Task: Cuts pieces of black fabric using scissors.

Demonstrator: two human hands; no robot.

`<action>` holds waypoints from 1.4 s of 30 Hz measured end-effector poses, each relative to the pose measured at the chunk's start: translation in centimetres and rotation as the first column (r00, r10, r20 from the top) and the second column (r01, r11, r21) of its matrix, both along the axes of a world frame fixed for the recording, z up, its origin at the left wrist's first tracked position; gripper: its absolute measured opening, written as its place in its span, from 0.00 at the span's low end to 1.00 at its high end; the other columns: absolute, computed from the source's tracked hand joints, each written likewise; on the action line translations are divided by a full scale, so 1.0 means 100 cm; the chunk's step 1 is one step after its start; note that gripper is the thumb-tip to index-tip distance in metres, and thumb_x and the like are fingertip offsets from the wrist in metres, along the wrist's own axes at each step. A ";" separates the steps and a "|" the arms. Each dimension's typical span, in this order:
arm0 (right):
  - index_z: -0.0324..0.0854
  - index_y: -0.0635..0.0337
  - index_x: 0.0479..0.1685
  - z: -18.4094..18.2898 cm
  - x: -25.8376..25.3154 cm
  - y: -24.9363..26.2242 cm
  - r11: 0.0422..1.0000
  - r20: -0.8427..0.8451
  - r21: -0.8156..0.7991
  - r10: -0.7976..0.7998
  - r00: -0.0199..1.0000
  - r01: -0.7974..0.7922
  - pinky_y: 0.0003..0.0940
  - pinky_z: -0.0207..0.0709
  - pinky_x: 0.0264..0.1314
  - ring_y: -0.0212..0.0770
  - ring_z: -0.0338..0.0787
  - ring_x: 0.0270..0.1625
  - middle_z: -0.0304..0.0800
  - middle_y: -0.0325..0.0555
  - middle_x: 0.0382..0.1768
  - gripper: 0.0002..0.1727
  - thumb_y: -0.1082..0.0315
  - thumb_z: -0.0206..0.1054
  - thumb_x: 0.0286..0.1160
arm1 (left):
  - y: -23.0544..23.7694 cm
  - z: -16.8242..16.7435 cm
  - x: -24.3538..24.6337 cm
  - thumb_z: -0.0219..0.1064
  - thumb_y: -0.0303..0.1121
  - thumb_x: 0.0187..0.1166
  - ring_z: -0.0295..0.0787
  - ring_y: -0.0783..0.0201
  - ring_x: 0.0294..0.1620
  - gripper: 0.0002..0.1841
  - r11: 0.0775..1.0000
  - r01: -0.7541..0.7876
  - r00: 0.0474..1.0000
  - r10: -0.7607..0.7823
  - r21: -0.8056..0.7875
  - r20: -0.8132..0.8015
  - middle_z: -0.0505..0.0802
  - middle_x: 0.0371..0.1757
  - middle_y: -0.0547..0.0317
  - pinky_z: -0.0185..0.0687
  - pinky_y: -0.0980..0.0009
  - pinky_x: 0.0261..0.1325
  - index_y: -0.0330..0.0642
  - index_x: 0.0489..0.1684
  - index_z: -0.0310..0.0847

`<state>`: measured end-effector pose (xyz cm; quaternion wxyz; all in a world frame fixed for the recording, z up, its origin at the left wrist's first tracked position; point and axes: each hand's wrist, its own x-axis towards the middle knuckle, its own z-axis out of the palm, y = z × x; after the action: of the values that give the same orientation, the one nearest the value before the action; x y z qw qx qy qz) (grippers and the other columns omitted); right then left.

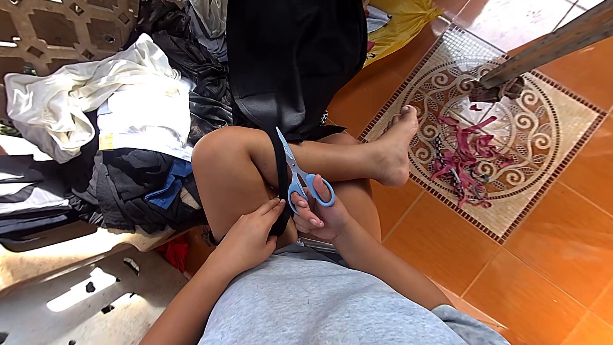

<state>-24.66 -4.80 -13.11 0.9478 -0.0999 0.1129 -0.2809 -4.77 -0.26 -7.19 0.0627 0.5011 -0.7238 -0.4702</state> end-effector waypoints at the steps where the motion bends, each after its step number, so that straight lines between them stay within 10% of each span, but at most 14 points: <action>1: 0.85 0.47 0.30 0.000 0.000 -0.001 1.000 0.003 -0.003 0.001 1.000 -0.001 0.16 0.71 0.20 0.21 0.79 0.15 0.79 0.25 0.15 0.28 0.30 0.68 0.68 | 0.000 0.000 0.000 0.69 0.19 0.68 0.93 0.51 0.49 0.35 1.000 -0.001 1.000 0.001 -0.002 0.000 0.76 0.83 0.36 0.87 0.63 0.49 0.29 0.82 0.70; 25: 0.85 0.52 0.30 0.001 0.008 -0.005 0.976 0.164 0.219 -0.012 0.986 -0.024 0.15 0.76 0.22 0.22 0.82 0.18 0.82 0.29 0.17 0.22 0.41 0.75 0.67 | -0.002 0.001 0.000 0.69 0.21 0.70 0.91 0.48 0.58 0.34 0.999 0.013 1.000 -0.014 0.037 0.026 0.75 0.83 0.36 0.87 0.60 0.56 0.29 0.83 0.69; 29: 0.84 0.50 0.30 0.001 0.007 -0.004 0.992 -0.010 0.123 0.007 1.000 -0.006 0.14 0.74 0.22 0.22 0.81 0.18 0.82 0.29 0.19 0.23 0.39 0.73 0.68 | -0.005 0.004 0.012 0.71 0.24 0.73 0.93 0.61 0.44 0.31 0.990 -0.124 0.982 0.132 0.065 -0.138 0.75 0.82 0.35 0.90 0.71 0.42 0.32 0.80 0.74; 34: 0.81 0.51 0.35 0.000 -0.003 0.003 0.998 -0.248 -0.039 0.035 0.968 -0.046 0.12 0.73 0.22 0.20 0.82 0.20 0.88 0.33 0.26 0.22 0.41 0.72 0.72 | -0.026 0.009 0.022 0.69 0.33 0.77 0.95 0.66 0.50 0.21 0.789 -0.541 0.836 0.465 -0.292 -0.292 0.92 0.59 0.43 0.92 0.74 0.52 0.28 0.65 0.84; 42: 0.80 0.46 0.34 -0.009 -0.022 0.018 0.955 -0.521 -0.256 -0.008 0.854 -0.148 0.12 0.72 0.24 0.19 0.83 0.23 0.88 0.26 0.26 0.19 0.42 0.75 0.70 | -0.072 0.008 -0.017 0.71 0.28 0.78 0.93 0.71 0.51 0.27 0.779 -0.617 0.751 0.544 -0.107 -0.374 0.88 0.69 0.44 0.89 0.76 0.51 0.35 0.79 0.75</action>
<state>-26.89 -2.96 -14.04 0.8678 -0.3118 0.3170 -0.2221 -6.49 -7.45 -6.39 0.3801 0.6077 -0.5584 -0.4177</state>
